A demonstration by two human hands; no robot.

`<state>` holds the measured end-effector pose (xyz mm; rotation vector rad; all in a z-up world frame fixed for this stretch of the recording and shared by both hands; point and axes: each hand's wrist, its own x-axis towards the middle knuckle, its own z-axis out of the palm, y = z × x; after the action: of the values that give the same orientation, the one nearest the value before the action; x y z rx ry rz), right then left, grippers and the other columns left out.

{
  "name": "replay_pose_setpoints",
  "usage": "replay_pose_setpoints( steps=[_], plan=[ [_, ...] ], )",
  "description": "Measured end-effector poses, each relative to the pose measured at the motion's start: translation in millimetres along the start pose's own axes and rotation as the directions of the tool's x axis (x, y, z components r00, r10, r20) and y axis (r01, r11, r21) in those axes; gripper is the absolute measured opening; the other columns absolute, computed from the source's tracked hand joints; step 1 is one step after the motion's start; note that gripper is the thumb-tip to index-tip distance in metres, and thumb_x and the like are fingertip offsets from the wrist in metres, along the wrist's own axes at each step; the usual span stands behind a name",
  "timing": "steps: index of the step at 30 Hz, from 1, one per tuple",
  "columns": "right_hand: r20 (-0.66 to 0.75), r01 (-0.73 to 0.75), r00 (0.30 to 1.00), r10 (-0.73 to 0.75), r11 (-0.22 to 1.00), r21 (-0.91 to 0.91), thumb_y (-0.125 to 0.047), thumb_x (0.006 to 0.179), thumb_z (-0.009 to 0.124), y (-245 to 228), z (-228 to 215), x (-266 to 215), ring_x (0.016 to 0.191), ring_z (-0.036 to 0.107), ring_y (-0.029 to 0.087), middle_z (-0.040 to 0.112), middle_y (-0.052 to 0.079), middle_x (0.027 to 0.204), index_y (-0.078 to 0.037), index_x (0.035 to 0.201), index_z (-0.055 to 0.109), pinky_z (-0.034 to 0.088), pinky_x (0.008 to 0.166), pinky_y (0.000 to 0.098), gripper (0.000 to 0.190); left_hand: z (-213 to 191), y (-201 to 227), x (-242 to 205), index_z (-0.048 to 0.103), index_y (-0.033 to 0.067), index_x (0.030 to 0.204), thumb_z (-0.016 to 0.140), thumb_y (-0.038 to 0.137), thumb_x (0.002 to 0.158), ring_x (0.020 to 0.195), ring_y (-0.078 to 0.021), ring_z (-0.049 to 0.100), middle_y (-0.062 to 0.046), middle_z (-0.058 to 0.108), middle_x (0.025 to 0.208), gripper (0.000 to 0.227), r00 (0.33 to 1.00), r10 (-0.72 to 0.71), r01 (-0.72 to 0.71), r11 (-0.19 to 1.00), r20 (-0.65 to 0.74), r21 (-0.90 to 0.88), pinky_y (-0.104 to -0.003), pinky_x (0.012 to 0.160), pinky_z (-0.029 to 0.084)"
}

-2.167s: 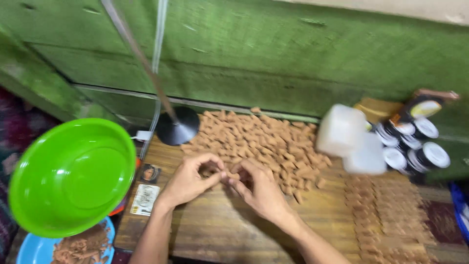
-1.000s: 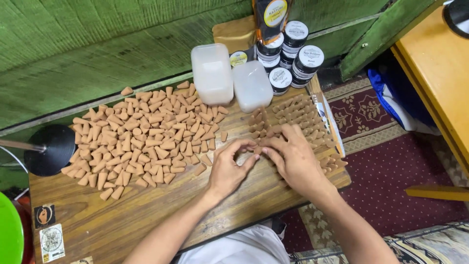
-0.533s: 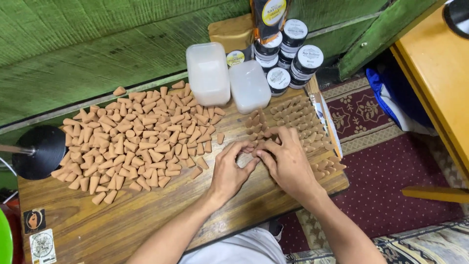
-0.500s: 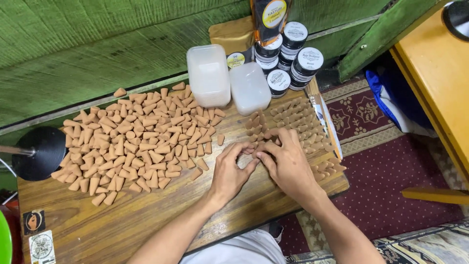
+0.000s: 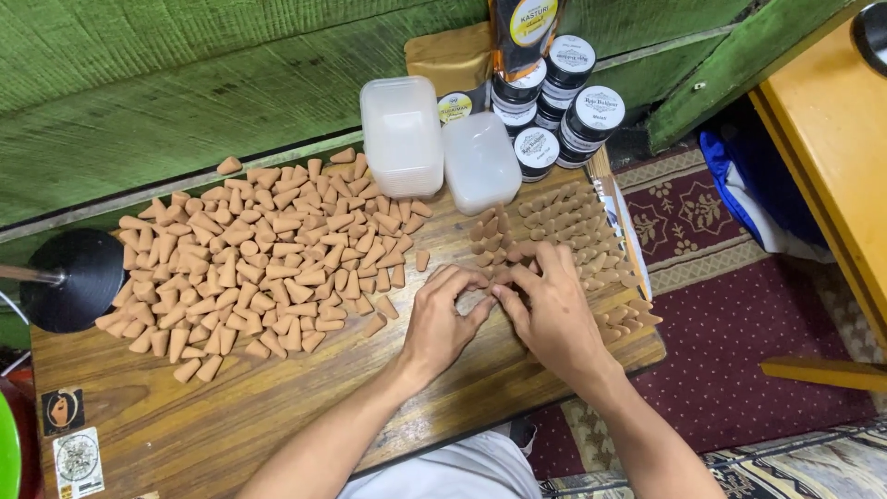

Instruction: Arranging small incense cones by picking them from a pile and placing them into a wooden mold tray.

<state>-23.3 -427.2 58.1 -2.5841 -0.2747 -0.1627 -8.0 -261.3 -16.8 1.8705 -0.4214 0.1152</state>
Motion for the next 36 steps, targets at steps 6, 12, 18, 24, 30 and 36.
replay_pose_setpoints(
  steps=[6,12,18,24,30,36],
  plan=[
    [-0.006,0.003,1.000,-0.003,1.000,0.015,-0.023,0.092,0.073,1,1,0,0.096,0.053,0.024,0.057,0.003,0.110,-0.012,0.090,0.071,0.051,0.089,0.0378,0.011,-2,5,2,0.073,0.0105,0.093,0.084,0.004,0.075,0.082,-0.0263,0.070,-0.007,0.070,0.080,0.023,1.000,-0.019,0.019,1.000,-0.005,0.003,-0.038,0.077,0.057],
    [-0.028,0.005,1.000,-0.004,0.999,0.036,-0.022,0.091,0.074,-2,-2,1,0.095,0.053,0.025,0.057,0.005,0.109,-0.012,0.092,0.072,0.050,0.089,0.0381,0.011,-3,4,4,0.073,0.0099,0.095,0.083,0.003,0.075,0.082,-0.0273,0.070,-0.008,0.070,0.080,0.023,1.000,-0.026,0.026,1.000,-0.004,0.007,-0.038,0.077,0.058],
    [-0.028,-0.010,1.000,0.011,0.999,0.050,-0.023,0.087,0.078,-3,-4,0,0.095,0.053,0.023,0.059,0.004,0.109,-0.014,0.096,0.074,0.050,0.090,0.0375,0.013,-2,3,-1,0.073,0.0087,0.097,0.085,0.003,0.072,0.083,-0.0253,0.072,-0.008,0.072,0.083,0.028,0.999,-0.040,0.040,0.999,-0.020,-0.006,-0.038,0.077,0.058],
    [-0.080,0.033,0.996,-0.028,0.997,0.065,-0.021,0.086,0.079,-9,-9,1,0.096,0.055,0.025,0.060,0.005,0.107,-0.013,0.098,0.074,0.051,0.089,0.0379,0.015,-18,14,-4,0.072,0.0067,0.102,0.086,0.004,0.072,0.084,-0.0266,0.072,-0.009,0.073,0.085,0.033,0.998,-0.067,0.067,0.997,-0.016,-0.035,-0.039,0.078,0.059],
    [-0.097,0.113,0.990,-0.107,0.991,0.066,-0.023,0.088,0.078,-36,-8,3,0.098,0.059,0.025,0.063,0.002,0.105,-0.016,0.097,0.074,0.054,0.088,0.0349,0.012,-59,34,-10,0.072,0.0093,0.104,0.085,0.005,0.074,0.088,-0.0271,0.074,-0.007,0.073,0.087,0.032,0.999,-0.037,0.036,0.999,0.020,0.015,-0.040,0.081,0.060],
    [-0.015,0.238,0.971,-0.239,0.961,0.139,-0.022,0.091,0.075,-78,21,16,0.094,0.064,0.024,0.065,0.001,0.099,-0.019,0.096,0.074,0.056,0.084,0.0342,0.006,-127,30,-43,0.073,0.0119,0.105,0.083,0.007,0.076,0.091,-0.0309,0.074,-0.007,0.074,0.089,0.031,0.998,-0.032,0.043,0.983,-0.063,0.181,-0.042,0.083,0.059]
  ],
)
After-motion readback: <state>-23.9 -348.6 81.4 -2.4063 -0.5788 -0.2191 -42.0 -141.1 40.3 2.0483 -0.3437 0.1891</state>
